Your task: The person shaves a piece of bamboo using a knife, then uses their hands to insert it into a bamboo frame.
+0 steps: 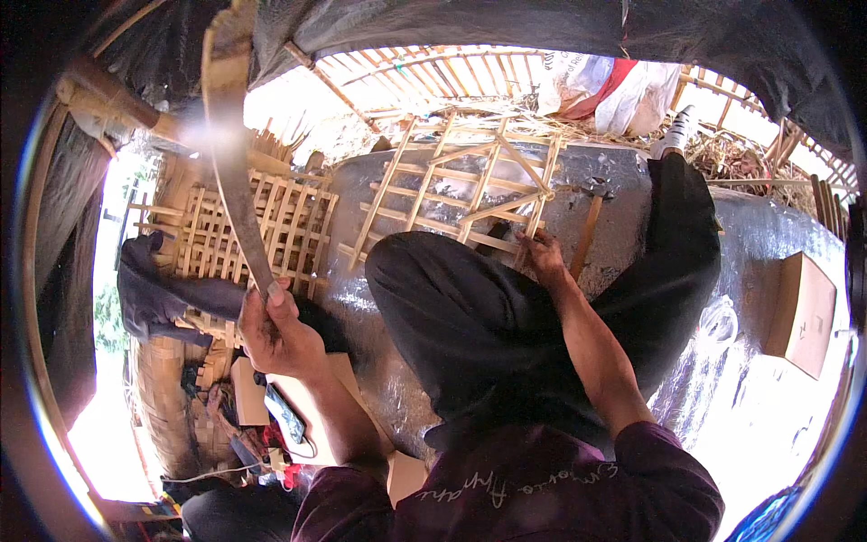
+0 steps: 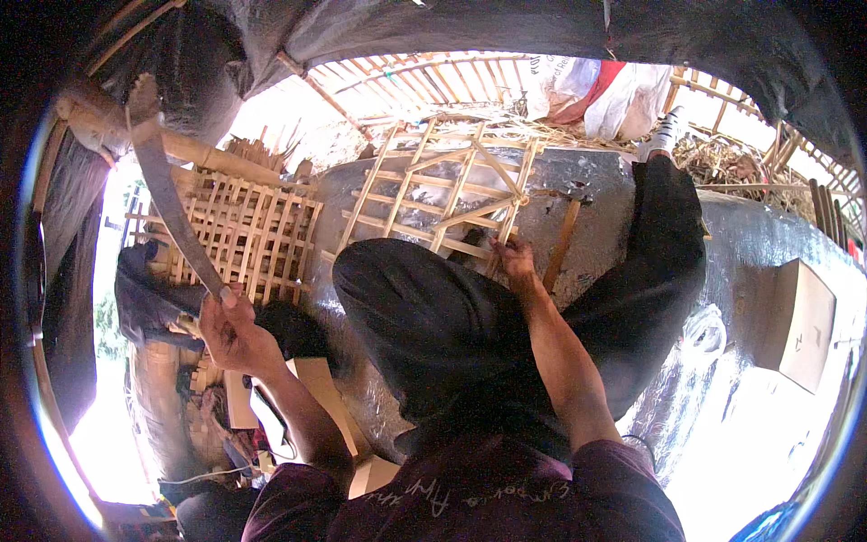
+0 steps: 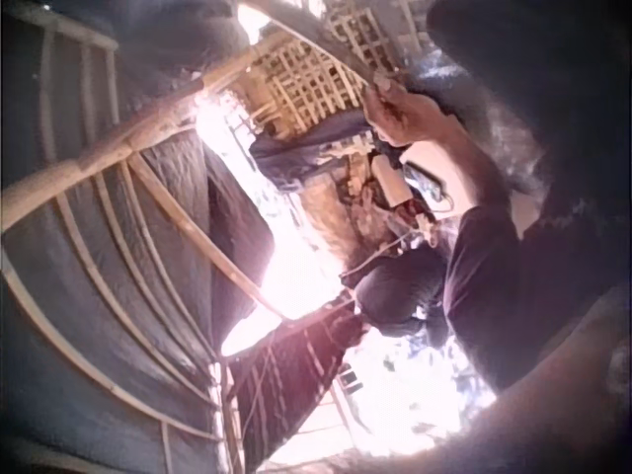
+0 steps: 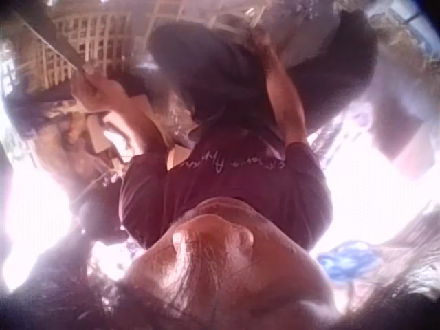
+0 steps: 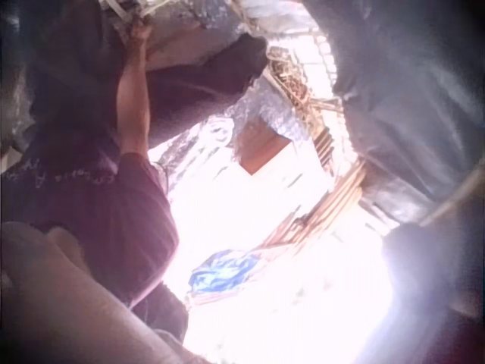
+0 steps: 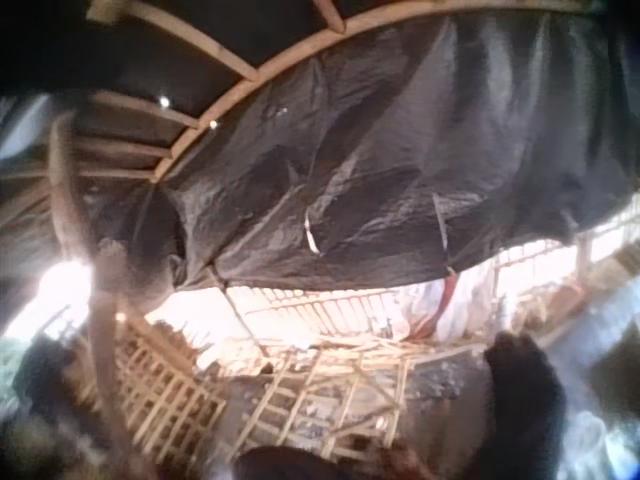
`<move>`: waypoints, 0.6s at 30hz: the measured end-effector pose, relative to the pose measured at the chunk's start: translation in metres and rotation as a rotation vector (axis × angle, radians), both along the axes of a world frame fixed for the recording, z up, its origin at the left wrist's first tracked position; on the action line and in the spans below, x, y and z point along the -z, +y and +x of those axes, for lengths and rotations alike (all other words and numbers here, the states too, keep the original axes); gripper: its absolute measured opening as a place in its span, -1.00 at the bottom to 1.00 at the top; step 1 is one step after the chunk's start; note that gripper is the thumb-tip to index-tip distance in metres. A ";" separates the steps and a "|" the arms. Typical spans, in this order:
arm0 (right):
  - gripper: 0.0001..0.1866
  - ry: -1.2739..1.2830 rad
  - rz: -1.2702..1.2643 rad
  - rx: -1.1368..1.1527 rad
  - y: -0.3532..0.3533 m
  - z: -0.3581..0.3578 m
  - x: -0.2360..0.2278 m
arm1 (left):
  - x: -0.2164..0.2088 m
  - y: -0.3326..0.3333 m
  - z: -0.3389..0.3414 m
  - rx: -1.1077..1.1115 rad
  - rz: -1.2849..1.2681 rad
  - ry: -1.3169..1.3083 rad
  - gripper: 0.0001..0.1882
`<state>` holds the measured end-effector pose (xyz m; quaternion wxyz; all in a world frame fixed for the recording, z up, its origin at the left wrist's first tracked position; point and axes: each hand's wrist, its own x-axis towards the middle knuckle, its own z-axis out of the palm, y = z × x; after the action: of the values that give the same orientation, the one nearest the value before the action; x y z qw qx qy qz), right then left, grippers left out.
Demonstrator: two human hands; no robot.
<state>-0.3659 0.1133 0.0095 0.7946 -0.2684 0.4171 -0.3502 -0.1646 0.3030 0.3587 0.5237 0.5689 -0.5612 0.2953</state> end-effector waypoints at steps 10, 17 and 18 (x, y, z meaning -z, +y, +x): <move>-0.66 -0.491 -0.398 -0.218 -0.006 0.038 -0.066 | -0.018 0.015 -0.007 -0.140 -0.214 0.056 -0.70; -0.32 0.539 -0.885 -0.914 -0.036 0.094 -0.041 | -0.028 0.005 -0.022 -0.085 -0.255 0.139 -0.68; -0.32 0.774 -1.005 -0.981 -0.039 0.088 -0.027 | -0.025 0.003 -0.024 -0.109 -0.231 0.143 -0.68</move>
<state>-0.2783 0.0744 0.0363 0.4412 -0.8493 0.2899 0.0111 -0.1888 0.3063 0.3832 0.6077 0.5539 -0.4530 0.3445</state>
